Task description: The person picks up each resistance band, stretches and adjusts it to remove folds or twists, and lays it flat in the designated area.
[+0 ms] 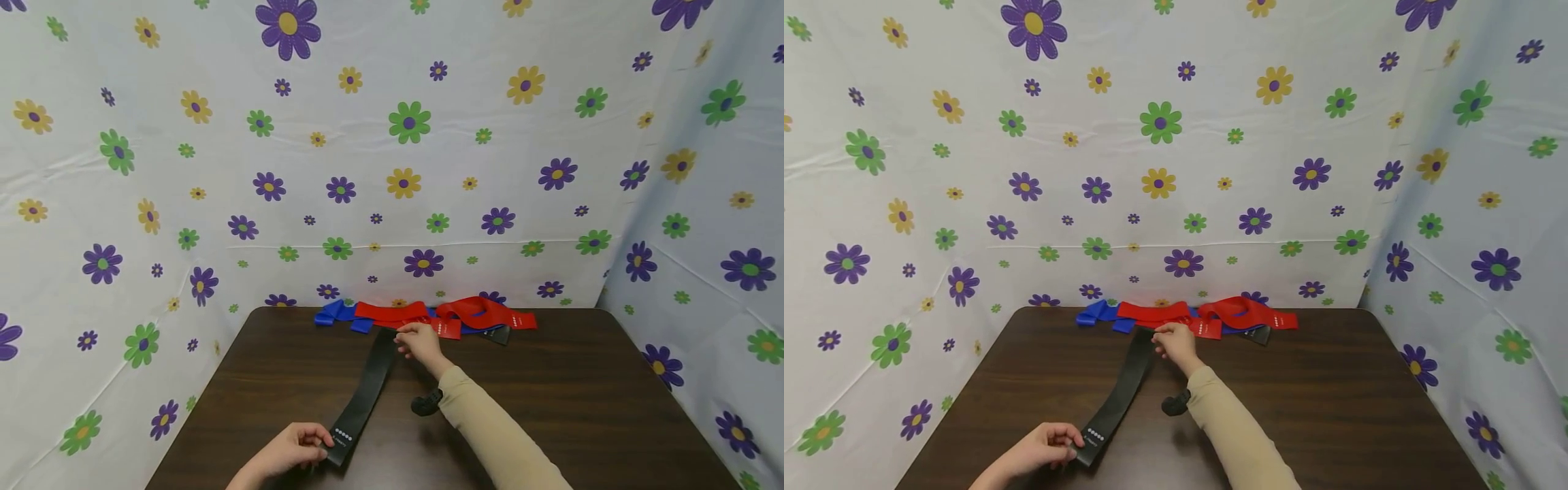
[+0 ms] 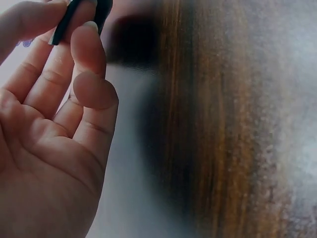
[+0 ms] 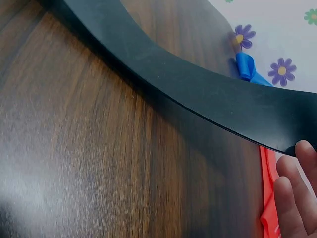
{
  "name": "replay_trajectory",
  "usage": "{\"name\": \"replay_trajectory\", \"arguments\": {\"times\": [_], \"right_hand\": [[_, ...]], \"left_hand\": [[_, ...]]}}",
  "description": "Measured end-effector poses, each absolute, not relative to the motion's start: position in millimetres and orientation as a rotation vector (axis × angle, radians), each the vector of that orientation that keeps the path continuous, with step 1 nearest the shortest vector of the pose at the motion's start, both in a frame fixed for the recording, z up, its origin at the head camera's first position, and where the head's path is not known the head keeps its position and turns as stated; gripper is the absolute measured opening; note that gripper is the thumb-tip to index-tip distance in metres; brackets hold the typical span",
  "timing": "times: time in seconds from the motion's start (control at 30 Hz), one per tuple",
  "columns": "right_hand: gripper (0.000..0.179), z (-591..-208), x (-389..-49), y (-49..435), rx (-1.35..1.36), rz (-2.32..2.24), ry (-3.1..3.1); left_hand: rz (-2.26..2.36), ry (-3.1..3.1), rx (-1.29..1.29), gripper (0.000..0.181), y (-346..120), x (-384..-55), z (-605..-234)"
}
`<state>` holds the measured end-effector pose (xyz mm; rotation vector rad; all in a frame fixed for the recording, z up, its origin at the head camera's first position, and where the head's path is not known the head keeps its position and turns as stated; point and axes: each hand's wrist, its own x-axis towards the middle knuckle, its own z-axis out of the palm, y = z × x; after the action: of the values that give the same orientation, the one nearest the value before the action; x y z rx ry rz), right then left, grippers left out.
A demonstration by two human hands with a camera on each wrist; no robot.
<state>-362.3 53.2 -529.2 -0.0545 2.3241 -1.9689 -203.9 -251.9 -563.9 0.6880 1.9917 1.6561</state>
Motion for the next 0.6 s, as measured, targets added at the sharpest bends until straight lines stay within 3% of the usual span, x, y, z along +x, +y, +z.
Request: {"name": "replay_trajectory", "arguments": {"times": [0.6], "right_hand": [[0.018, -521.2, -365.6, 24.2, -0.125, -1.977, 2.331]], "left_hand": [[1.594, 2.041, 0.640, 0.020, -249.3, -195.2, -560.7]]}}
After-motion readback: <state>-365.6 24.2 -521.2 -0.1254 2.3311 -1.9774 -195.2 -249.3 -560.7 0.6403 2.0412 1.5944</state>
